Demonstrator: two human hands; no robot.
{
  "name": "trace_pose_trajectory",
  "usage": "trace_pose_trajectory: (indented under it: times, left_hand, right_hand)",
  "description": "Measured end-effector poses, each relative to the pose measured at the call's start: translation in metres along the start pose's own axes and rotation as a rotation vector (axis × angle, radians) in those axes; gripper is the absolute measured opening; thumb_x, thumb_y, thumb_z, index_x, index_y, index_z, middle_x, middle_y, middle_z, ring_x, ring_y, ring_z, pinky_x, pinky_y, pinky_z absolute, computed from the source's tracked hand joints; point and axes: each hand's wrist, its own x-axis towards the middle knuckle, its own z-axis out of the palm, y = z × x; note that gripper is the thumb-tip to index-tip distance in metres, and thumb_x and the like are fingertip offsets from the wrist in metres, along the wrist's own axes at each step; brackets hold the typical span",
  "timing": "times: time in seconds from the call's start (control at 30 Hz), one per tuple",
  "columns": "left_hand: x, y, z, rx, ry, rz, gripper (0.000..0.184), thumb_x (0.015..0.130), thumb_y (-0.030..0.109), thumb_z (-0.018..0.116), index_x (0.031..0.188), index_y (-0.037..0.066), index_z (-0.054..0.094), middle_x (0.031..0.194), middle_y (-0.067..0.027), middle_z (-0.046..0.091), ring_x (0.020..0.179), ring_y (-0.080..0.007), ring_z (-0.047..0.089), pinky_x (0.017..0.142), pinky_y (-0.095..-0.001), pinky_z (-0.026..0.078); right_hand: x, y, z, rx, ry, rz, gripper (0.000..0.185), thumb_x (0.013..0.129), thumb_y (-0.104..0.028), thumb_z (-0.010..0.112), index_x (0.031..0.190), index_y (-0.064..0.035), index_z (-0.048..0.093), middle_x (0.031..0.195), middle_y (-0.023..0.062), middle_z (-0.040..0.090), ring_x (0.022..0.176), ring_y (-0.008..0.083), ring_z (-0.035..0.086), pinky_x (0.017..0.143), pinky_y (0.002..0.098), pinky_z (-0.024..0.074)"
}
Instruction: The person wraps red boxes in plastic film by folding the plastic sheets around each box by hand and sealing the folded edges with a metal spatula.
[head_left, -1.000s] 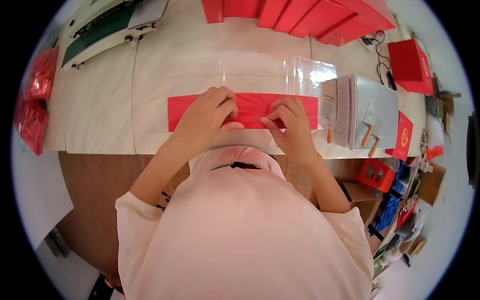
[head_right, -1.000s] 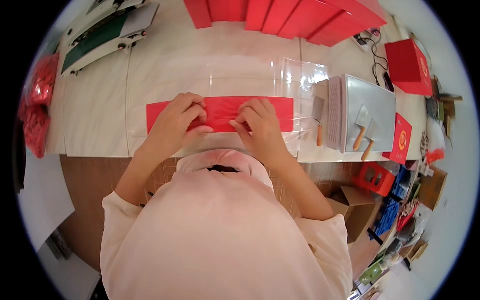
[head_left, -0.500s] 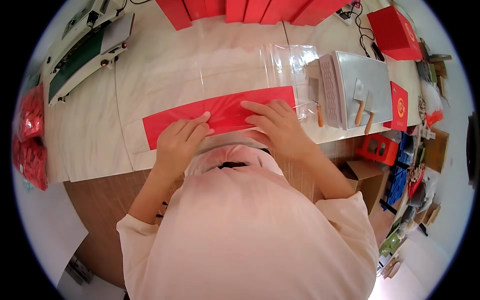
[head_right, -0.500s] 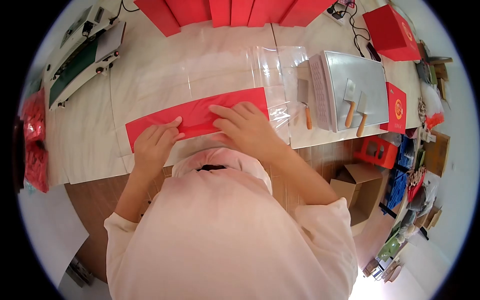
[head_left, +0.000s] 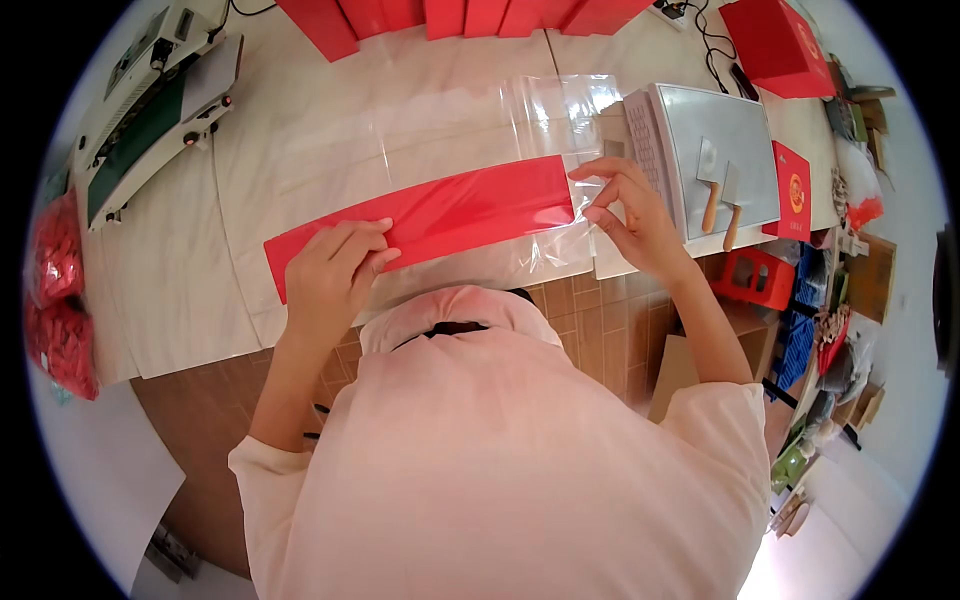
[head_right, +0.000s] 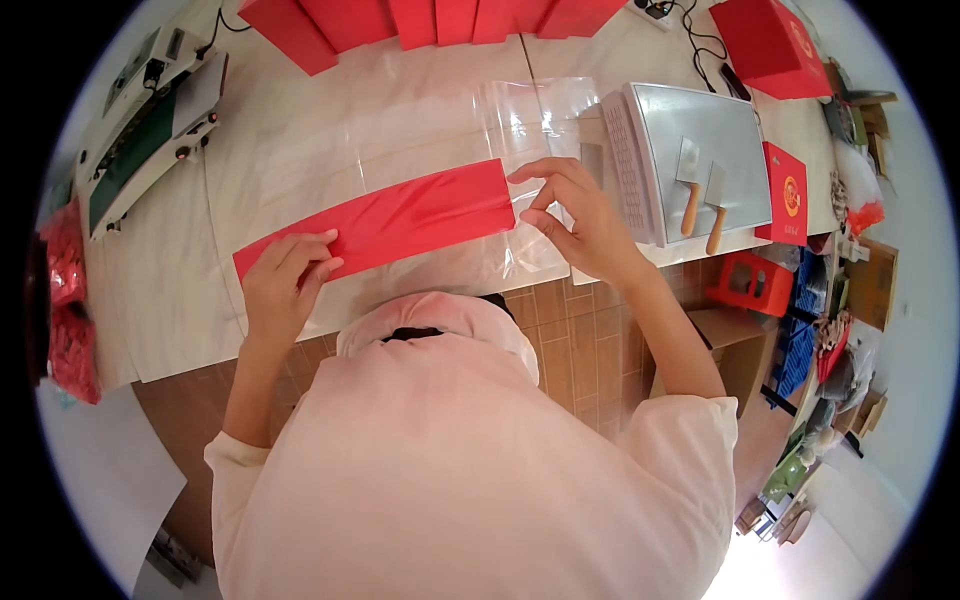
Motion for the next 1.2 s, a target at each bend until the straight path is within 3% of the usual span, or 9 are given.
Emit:
trace_pose_trajectory:
  times: [0.1, 0.23, 0.43, 0.63, 0.83, 0.9, 1.0, 1.1, 1.2]
  left_hand:
    - [0.003, -0.004, 0.0, -0.091, 0.007, -0.04, 0.014, 0.073, 0.005, 0.075, 0.075, 0.004, 0.061, 0.091, -0.0041, 0.07, 0.068, -0.016, 0.061, 0.056, -0.0251, 0.049]
    - [0.007, -0.004, -0.001, -0.278, -0.044, -0.181, 0.014, 0.074, 0.004, 0.075, 0.075, 0.001, 0.062, 0.094, -0.0041, 0.068, 0.065, -0.0118, 0.06, 0.055, -0.023, 0.048]
    - [0.006, -0.005, 0.0, -0.405, -0.085, -0.279, 0.015, 0.076, 0.006, 0.076, 0.076, 0.001, 0.061, 0.096, -0.0025, 0.067, 0.066, -0.0106, 0.06, 0.054, -0.022, 0.05]
    - [0.009, -0.01, -0.001, -0.434, -0.101, -0.301, 0.014, 0.076, 0.004, 0.075, 0.076, 0.001, 0.061, 0.098, -0.0023, 0.067, 0.067, -0.0093, 0.059, 0.057, -0.0217, 0.048]
    - [0.015, -0.01, -0.002, -0.459, -0.114, -0.318, 0.015, 0.075, 0.002, 0.075, 0.073, 0.001, 0.059, 0.099, -0.0027, 0.066, 0.068, -0.0082, 0.057, 0.058, -0.0215, 0.046]
    - [0.017, -0.011, -0.003, -0.457, -0.115, -0.312, 0.016, 0.075, 0.002, 0.074, 0.072, 0.001, 0.059, 0.098, -0.0028, 0.066, 0.068, -0.0079, 0.057, 0.057, -0.0214, 0.045]
    - [0.019, -0.011, -0.004, -0.449, -0.132, -0.312, 0.018, 0.074, 0.001, 0.075, 0.07, 0.0, 0.057, 0.097, -0.0028, 0.066, 0.067, -0.0074, 0.055, 0.056, -0.0213, 0.044]
    - [0.018, -0.006, -0.005, -0.465, -0.145, -0.32, 0.019, 0.074, 0.001, 0.075, 0.07, 0.0, 0.056, 0.095, -0.0024, 0.065, 0.066, -0.0073, 0.054, 0.055, -0.0213, 0.043]
    - [0.013, -0.004, -0.004, -0.433, -0.161, -0.306, 0.021, 0.074, 0.0, 0.074, 0.068, 0.001, 0.053, 0.091, -0.002, 0.063, 0.065, -0.0075, 0.052, 0.055, -0.0216, 0.042]
  right_hand:
    - [-0.001, 0.001, 0.006, 0.219, 0.047, 0.106, 0.015, 0.086, -0.005, 0.066, 0.082, -0.0047, 0.052, 0.112, 0.0085, 0.061, 0.106, 0.0243, 0.056, 0.09, 0.0363, 0.0439]
    - [-0.003, 0.009, 0.008, 0.263, 0.031, 0.175, 0.015, 0.086, -0.006, 0.067, 0.081, -0.0051, 0.052, 0.11, 0.0087, 0.06, 0.103, 0.0223, 0.056, 0.09, 0.0349, 0.0432]
    - [0.005, 0.003, 0.01, -0.001, 0.138, -0.045, 0.019, 0.085, -0.008, 0.068, 0.079, -0.0055, 0.051, 0.103, 0.0075, 0.06, 0.099, 0.022, 0.055, 0.09, 0.0339, 0.0422]
    - [-0.005, 0.02, 0.019, 0.405, 0.168, 0.238, 0.02, 0.089, -0.014, 0.067, 0.078, -0.005, 0.052, 0.096, 0.0045, 0.059, 0.091, 0.0152, 0.053, 0.091, 0.0314, 0.0402]
    - [-0.001, 0.016, 0.022, 0.509, 0.225, 0.488, 0.023, 0.089, -0.02, 0.068, 0.076, -0.0067, 0.054, 0.08, -0.0028, 0.055, 0.077, 0.0063, 0.047, 0.072, 0.0229, 0.0375]
    - [-0.001, 0.019, 0.025, 0.551, 0.282, 0.566, 0.025, 0.088, -0.021, 0.07, 0.072, -0.0085, 0.055, 0.071, -0.0059, 0.051, 0.068, 0.004, 0.041, 0.063, 0.0215, 0.0322]
    - [-0.003, 0.033, 0.028, 0.671, 0.368, 0.616, 0.028, 0.088, -0.022, 0.07, 0.069, -0.0096, 0.055, 0.066, -0.0068, 0.047, 0.064, 0.0037, 0.038, 0.061, 0.0211, 0.0306]
    - [-0.004, 0.036, 0.019, 0.606, 0.525, 0.683, 0.031, 0.092, -0.018, 0.063, 0.067, -0.0086, 0.05, 0.067, -0.0031, 0.047, 0.066, 0.0077, 0.04, 0.067, 0.0228, 0.0333]
    - [-0.025, 0.08, -0.014, 0.425, 0.707, 0.641, 0.029, 0.091, -0.022, 0.064, 0.069, -0.0074, 0.053, 0.067, -0.0028, 0.049, 0.065, 0.0077, 0.041, 0.064, 0.0227, 0.0333]
